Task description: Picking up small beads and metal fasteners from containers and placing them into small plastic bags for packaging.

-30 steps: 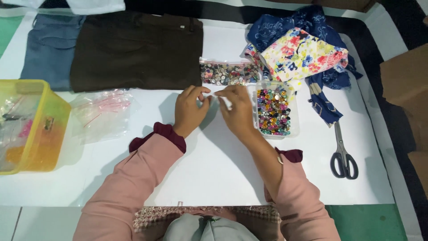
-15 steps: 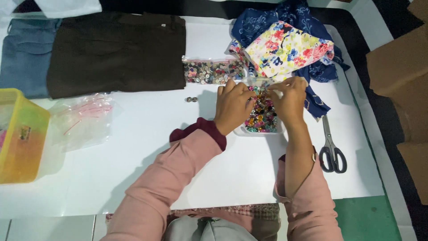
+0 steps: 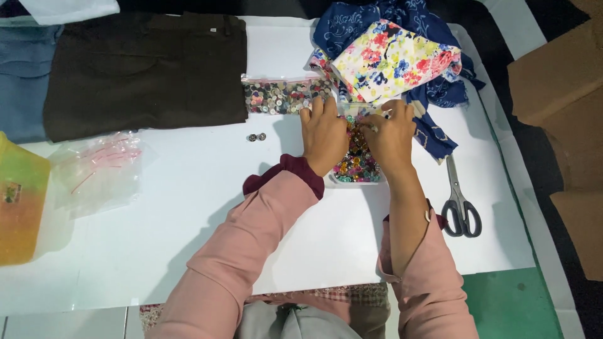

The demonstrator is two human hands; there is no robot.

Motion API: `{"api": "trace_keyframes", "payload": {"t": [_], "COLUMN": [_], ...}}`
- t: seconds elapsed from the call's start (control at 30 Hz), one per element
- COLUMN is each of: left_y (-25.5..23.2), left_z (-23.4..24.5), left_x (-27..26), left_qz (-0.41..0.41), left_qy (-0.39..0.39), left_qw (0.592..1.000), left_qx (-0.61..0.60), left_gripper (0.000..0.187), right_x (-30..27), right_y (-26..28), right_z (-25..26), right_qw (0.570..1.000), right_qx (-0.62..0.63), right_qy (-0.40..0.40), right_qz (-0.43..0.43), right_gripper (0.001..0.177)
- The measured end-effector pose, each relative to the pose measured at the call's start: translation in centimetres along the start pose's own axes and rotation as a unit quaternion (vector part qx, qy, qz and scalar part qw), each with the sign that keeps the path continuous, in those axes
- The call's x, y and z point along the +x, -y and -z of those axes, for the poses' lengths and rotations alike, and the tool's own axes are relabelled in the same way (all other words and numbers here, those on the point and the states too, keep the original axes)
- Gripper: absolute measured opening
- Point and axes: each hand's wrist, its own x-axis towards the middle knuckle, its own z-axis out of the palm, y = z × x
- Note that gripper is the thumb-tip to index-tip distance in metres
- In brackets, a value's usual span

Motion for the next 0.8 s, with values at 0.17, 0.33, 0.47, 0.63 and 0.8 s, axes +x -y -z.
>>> {"api": "trace_keyframes", "payload": {"t": [0.17,0.33,0.47,0.63,0.8], "left_y": [0.3,0.3,0.3,0.3,0.5], "left_z": [-0.7,-0.7,-0.3,-0.7,-1.4], "left_x": [0.8,1.0,1.2,1.0,1.0], "left_qz": [-0.019,-0.045,-0.063,-0.065,-0.077], "left_qy": [0.008,0.001,-0.003,-0.003,-0.008], "left_qw": [1.000,0.998,0.998,0.998,0.997], "left_qx": [-0.012,-0.049,-0.022,-0.019,-0.005], "left_gripper": [0.012,0.012,0.013,0.017,0.028], "right_x": [-0.1,-0.2,-0.1,-0.2,-0.2], "right_y": [-0.2,-0.5,-0.5,-0.4,0.0], "right_z": [-0.3,-0.6,-0.7,-0.5,0.0], "right_qw": [1.000,0.999,0.999,0.999,0.999], "right_qx": [0.019,0.028,0.031,0.038,0.037], "right_qy": [-0.001,-0.009,-0.012,-0.012,-0.003], "right_qz": [-0.001,0.012,0.009,0.019,0.013], "right_gripper": [0.013,0.013,0.013,0.013,0.012]}}
